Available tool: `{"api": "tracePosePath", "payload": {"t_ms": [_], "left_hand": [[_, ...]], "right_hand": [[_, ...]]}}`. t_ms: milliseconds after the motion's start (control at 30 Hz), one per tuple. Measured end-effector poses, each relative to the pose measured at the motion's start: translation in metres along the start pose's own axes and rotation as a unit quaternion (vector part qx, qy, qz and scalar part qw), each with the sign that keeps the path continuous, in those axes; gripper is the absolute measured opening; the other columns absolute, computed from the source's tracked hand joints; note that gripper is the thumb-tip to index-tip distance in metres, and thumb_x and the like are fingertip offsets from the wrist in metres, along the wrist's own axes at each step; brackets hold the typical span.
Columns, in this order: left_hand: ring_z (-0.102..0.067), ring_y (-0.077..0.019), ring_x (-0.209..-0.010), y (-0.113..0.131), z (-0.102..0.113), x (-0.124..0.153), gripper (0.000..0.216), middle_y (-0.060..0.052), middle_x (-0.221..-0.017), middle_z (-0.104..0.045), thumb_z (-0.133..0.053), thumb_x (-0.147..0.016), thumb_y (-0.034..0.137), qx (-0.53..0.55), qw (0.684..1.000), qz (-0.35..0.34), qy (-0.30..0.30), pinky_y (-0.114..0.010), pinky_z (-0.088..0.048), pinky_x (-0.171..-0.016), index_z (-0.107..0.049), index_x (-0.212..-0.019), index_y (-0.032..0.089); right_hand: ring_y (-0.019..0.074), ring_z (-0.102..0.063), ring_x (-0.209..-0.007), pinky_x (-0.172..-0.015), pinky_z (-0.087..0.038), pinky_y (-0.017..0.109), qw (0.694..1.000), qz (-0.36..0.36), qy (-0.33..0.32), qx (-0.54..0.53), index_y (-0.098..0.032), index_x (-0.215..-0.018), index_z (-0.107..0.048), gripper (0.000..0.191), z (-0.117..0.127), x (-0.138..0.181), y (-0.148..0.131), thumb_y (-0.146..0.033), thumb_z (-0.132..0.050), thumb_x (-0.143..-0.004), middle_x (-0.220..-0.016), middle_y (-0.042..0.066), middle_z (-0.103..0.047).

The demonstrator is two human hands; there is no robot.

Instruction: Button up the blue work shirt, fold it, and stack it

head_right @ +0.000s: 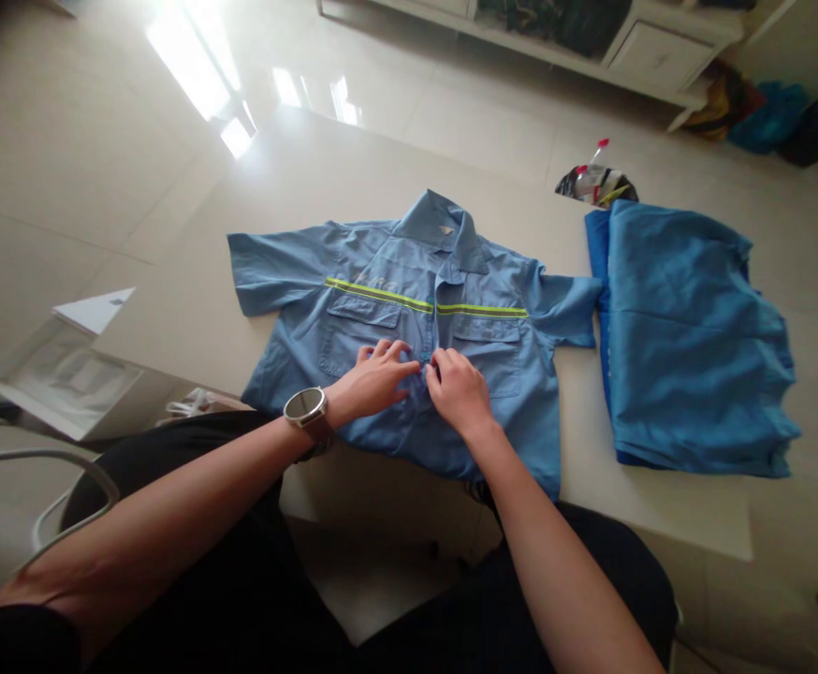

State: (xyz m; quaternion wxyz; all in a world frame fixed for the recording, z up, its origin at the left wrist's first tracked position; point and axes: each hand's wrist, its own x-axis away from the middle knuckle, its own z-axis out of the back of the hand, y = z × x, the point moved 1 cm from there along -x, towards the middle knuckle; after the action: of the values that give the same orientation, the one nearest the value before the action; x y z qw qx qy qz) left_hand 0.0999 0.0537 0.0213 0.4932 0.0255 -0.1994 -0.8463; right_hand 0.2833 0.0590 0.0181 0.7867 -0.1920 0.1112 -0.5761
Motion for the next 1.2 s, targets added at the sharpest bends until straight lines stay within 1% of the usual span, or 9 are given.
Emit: {"api": "tracePosePath", "payload": {"t_ms": [67,133,233,367,433,633,767,933,1200], "left_hand": [[-0.056,-0.0310,-0.118,0.001,-0.001,-0.006,0.028,-0.014,-0.127,-0.060,-0.058,-0.097,0.031,0.036,0.999,0.028,0.012,-0.046,-0.048,-0.097,-0.064,-0.123,0.022],[-0.061,-0.0264,-0.109,0.002,-0.004,-0.013,0.029,-0.012,-0.118,-0.063,-0.052,-0.101,0.030,0.078,0.995,0.058,0.024,-0.039,-0.050,-0.094,-0.061,-0.125,0.019],[-0.065,-0.0226,-0.102,0.004,-0.009,-0.022,0.032,-0.011,-0.115,-0.065,-0.049,-0.102,0.028,0.111,0.990,0.082,0.041,-0.034,-0.051,-0.090,-0.057,-0.131,0.018],[-0.068,-0.0223,-0.096,0.008,-0.012,-0.029,0.026,-0.010,-0.112,-0.066,-0.045,-0.102,0.023,0.106,0.988,0.104,0.050,-0.033,-0.052,-0.085,-0.063,-0.119,0.018],[-0.068,-0.0227,-0.094,0.008,-0.014,-0.031,0.023,-0.010,-0.110,-0.066,-0.047,-0.101,0.022,0.104,0.987,0.107,0.055,-0.033,-0.052,-0.082,-0.064,-0.115,0.018],[-0.066,-0.0222,-0.097,0.002,-0.022,-0.041,0.017,-0.008,-0.105,-0.069,-0.053,-0.095,0.016,0.135,0.982,0.109,0.070,-0.033,-0.052,-0.088,-0.066,-0.106,0.019],[-0.066,-0.0212,-0.093,0.006,-0.019,-0.042,0.022,-0.007,-0.100,-0.070,-0.051,-0.095,0.014,0.163,0.978,0.097,0.085,-0.032,-0.051,-0.086,-0.067,-0.109,0.020],[-0.066,-0.0213,-0.087,0.011,-0.013,-0.038,0.022,-0.006,-0.097,-0.071,-0.052,-0.095,0.017,0.170,0.976,0.096,0.093,-0.032,-0.050,-0.082,-0.069,-0.108,0.022],[-0.065,-0.0196,-0.091,0.006,-0.017,-0.041,0.018,-0.006,-0.095,-0.072,-0.054,-0.092,0.013,0.212,0.965,0.079,0.131,-0.031,-0.051,-0.087,-0.069,-0.100,0.018]], "right_hand": [[0.0238,-0.064,-0.088,-0.080,-0.048,0.034,0.997,-0.006,0.026,-0.067,-0.023,-0.090,-0.063,0.015,-0.002,-0.002,0.003,-0.026,-0.049,-0.096,-0.092,0.008,-0.069],[0.0220,-0.066,-0.083,-0.079,-0.049,0.033,0.988,-0.025,0.038,-0.145,-0.023,-0.088,-0.062,0.011,-0.004,-0.005,0.006,-0.023,-0.052,-0.091,-0.088,0.006,-0.070],[0.0203,-0.065,-0.074,-0.073,-0.050,0.031,0.974,-0.063,0.059,-0.211,-0.023,-0.090,-0.063,0.008,-0.004,-0.005,0.008,-0.026,-0.057,-0.086,-0.081,0.003,-0.070],[0.0204,-0.064,-0.071,-0.072,-0.050,0.031,0.969,-0.079,0.079,-0.220,-0.024,-0.096,-0.063,0.014,-0.001,-0.004,0.007,-0.029,-0.060,-0.083,-0.076,0.002,-0.067],[0.0206,-0.065,-0.071,-0.073,-0.051,0.032,0.967,-0.083,0.083,-0.224,-0.024,-0.099,-0.063,0.018,-0.001,-0.003,0.007,-0.029,-0.060,-0.082,-0.077,0.002,-0.067],[0.0212,-0.067,-0.076,-0.075,-0.055,0.034,0.955,-0.104,0.096,-0.262,-0.021,-0.106,-0.063,0.030,-0.006,-0.005,0.011,-0.030,-0.063,-0.078,-0.084,0.004,-0.071],[0.0210,-0.068,-0.075,-0.075,-0.055,0.035,0.939,-0.140,0.094,-0.299,-0.019,-0.100,-0.067,0.029,-0.011,-0.009,0.017,-0.032,-0.067,-0.074,-0.082,0.005,-0.073],[0.0216,-0.069,-0.074,-0.072,-0.055,0.034,0.912,-0.174,0.065,-0.366,-0.018,-0.085,-0.071,0.021,-0.015,-0.012,0.020,-0.032,-0.070,-0.070,-0.079,0.007,-0.076],[0.0216,-0.069,-0.073,-0.075,-0.055,0.036,0.907,-0.172,0.056,-0.380,-0.017,-0.084,-0.073,0.022,-0.015,-0.012,0.020,-0.034,-0.071,-0.069,-0.078,0.006,-0.076]]}}
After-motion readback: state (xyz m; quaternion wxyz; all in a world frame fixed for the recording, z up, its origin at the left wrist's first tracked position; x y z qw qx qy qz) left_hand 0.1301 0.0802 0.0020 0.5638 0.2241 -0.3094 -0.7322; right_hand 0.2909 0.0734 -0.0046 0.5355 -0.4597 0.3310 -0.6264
